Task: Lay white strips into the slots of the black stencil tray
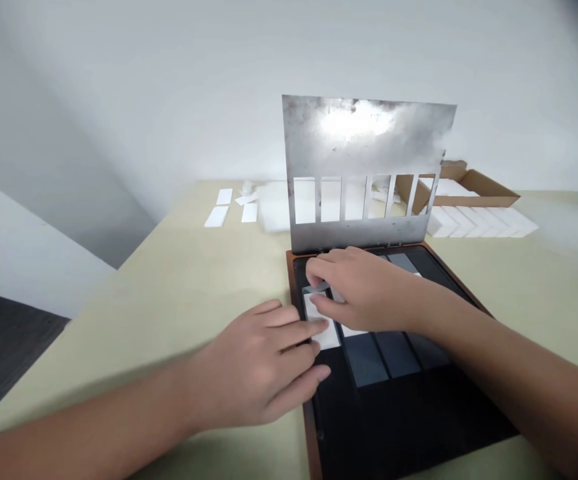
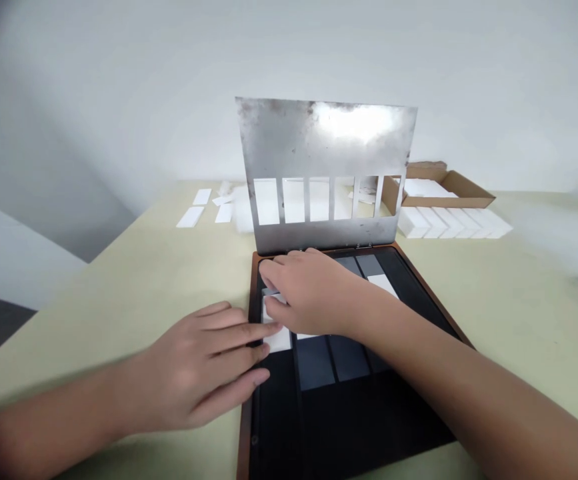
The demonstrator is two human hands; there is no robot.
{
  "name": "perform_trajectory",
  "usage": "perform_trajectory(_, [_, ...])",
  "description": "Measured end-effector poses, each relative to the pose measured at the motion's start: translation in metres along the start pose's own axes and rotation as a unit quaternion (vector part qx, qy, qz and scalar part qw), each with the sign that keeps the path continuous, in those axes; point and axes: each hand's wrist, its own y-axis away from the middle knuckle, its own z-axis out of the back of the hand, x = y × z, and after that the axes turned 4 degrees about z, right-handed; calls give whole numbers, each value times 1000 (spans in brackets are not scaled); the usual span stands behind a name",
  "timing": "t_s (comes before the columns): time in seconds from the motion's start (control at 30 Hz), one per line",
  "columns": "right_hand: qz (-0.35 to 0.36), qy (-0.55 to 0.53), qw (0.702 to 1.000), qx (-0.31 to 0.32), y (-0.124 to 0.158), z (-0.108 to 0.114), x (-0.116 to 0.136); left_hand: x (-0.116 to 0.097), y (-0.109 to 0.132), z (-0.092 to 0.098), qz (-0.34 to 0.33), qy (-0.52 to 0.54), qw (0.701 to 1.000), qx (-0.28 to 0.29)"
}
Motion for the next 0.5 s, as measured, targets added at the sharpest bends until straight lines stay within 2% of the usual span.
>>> perform_trajectory(0.13, [2, -24, 1000, -1, 0, 1, -3, -2, 0, 1, -5, -27, 999, 17])
perform_trajectory(0.3, [9, 12, 1000, -15, -2, -7, -5, -2, 0, 1, -5, -38, 999, 17])
perform_trajectory(0.5, [66, 92, 987, -117, 16, -31, 6, -3, 1, -1, 6, -58, 998, 25])
